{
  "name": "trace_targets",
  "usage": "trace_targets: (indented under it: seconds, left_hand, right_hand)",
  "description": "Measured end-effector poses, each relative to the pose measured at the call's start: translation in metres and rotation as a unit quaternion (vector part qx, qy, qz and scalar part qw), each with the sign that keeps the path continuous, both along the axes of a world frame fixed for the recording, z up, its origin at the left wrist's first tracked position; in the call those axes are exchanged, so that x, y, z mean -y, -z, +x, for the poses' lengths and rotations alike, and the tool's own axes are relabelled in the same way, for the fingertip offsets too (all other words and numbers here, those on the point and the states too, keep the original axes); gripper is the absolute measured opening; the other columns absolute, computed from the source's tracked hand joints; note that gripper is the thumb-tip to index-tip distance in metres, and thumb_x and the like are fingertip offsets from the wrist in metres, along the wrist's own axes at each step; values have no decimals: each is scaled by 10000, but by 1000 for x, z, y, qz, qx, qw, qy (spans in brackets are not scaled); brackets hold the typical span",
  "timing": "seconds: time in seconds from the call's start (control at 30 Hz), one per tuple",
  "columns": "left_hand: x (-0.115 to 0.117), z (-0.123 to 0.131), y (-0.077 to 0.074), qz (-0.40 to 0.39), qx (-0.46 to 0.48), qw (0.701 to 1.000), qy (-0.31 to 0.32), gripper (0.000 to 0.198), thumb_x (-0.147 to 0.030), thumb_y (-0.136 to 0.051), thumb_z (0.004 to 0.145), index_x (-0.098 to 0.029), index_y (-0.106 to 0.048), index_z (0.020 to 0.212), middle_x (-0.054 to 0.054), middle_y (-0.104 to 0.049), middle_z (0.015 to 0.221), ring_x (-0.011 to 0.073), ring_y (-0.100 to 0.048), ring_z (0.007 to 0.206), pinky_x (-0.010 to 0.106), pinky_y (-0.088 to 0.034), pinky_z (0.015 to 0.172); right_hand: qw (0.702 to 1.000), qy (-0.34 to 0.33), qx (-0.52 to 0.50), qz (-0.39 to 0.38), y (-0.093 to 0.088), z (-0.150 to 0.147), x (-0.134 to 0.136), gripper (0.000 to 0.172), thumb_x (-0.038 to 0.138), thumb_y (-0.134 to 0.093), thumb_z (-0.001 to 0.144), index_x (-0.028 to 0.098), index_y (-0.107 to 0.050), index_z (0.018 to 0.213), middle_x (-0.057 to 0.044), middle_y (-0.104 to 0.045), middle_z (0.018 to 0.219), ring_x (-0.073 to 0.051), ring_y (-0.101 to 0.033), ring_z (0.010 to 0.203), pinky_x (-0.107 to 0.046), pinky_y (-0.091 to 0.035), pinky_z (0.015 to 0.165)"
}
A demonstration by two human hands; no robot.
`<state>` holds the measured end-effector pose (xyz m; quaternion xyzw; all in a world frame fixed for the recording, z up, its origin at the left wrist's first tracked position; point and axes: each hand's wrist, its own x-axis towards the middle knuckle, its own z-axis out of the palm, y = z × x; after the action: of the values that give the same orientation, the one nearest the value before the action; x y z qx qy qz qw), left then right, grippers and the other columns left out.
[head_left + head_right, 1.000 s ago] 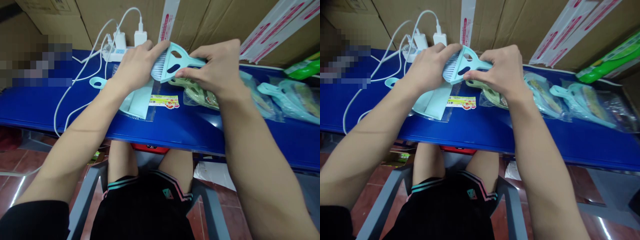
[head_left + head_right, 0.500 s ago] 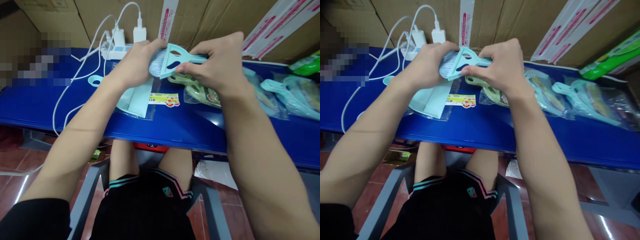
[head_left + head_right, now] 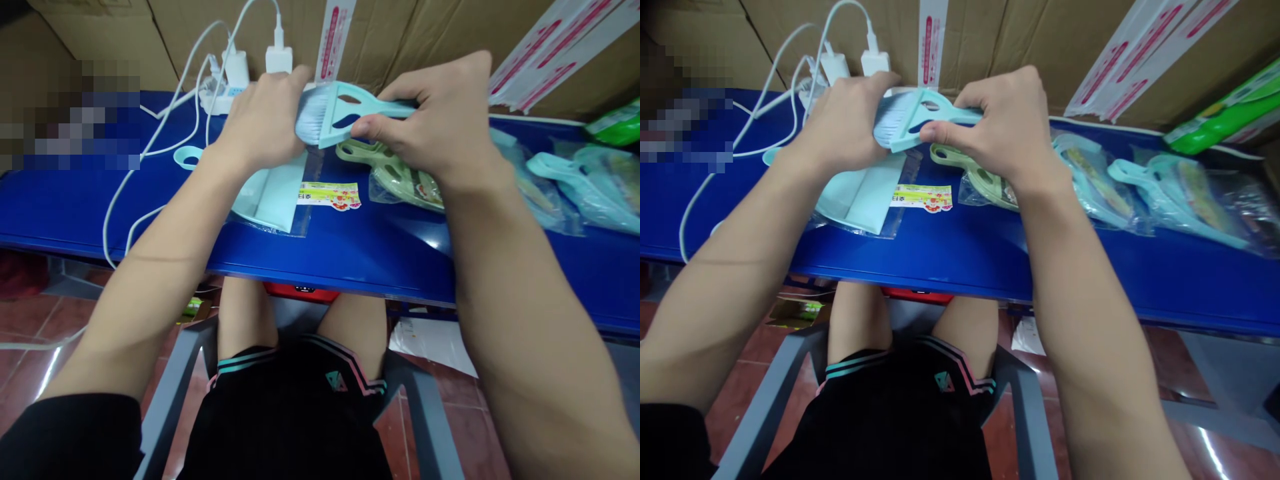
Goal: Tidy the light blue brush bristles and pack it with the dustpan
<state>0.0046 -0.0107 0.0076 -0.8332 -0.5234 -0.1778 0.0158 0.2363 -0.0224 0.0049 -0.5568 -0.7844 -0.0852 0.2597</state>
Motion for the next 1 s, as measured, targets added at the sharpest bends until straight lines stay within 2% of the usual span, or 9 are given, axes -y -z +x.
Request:
trace_targets:
  seconds: [0.13,0.23,0.3,0.43,0.53,0.63,0.7,0.87,1.0]
  left_hand:
    - [-3,1,0,-23,-9,1000,-7,610,-289,-656,826,-230,-662,1433,130,-685,1402,417,-620,1169,553,-480,925]
    - [-5,-1,0,-28,-5,1000,-1,655,-347,-650,806,-275,-647,1457,138,-676,1409,455,-606,1194,587,-467,928]
    - [-5,-2,1,-28,4,1000,8,671,-406,-639,812,-291,-628,1474,140,-670,1422,469,-600,1204,605,-462,940]
    - [-6,-4,2,-37,14,999,16,736,-484,-634,804,-281,-587,1510,160,-655,1447,503,-589,1255,629,-448,975]
    - [-6,-5,1,-49,6,999,23,771,-478,-640,775,-274,-575,1516,174,-642,1466,509,-591,1298,615,-459,979]
    - [-7,-6,1,-52,3,998,35,758,-458,-621,771,-259,-580,1501,155,-674,1432,481,-613,1270,600,-479,984]
    - [-7,-7,0,-54,1,998,40,750,-454,-603,764,-255,-592,1488,145,-712,1370,467,-633,1227,596,-493,979]
    - [-11,-8,-1,-45,13,998,46,704,-453,-584,748,-336,-637,1440,118,-759,1280,482,-659,1234,605,-521,963]
    - [-12,-8,2,-22,5,999,46,675,-336,-637,773,-212,-651,1436,147,-748,1329,438,-677,1244,536,-531,984]
  right_hand:
    - [1000,8,14,-4,0,-1,0,918,1029,-545,783,185,-856,971,-50,-700,769,-141,-507,671,-353,-308,737]
    - [999,28,23,-7,-1,-5,2,803,927,-695,787,160,-859,963,-53,-711,779,-130,-475,654,-346,-300,724]
    - [999,31,24,1,-1,-6,3,803,931,-688,792,166,-862,966,-59,-723,788,-136,-496,666,-350,-303,735]
    - [999,8,24,24,1,-4,2,1078,1115,-373,744,164,-854,908,-67,-702,741,-138,-494,647,-357,-293,720]
    - [1000,-4,13,23,2,-3,1,1209,1152,-184,710,168,-855,914,-87,-692,733,-155,-510,647,-365,-291,698]
    - [1000,-2,14,12,2,-2,1,1093,1125,-312,744,199,-859,940,-76,-703,743,-156,-520,650,-365,-304,698]
    - [1000,-2,14,16,2,-2,0,1040,1113,-416,725,201,-866,940,-54,-693,722,-135,-476,627,-360,-299,689]
    - [999,-18,7,32,3,-2,0,1072,1099,-314,780,182,-853,908,-35,-665,700,-108,-480,626,-343,-296,702]
    - [1000,-10,3,19,2,-4,2,945,1049,-492,789,182,-846,910,-65,-687,712,-146,-497,626,-345,-281,676]
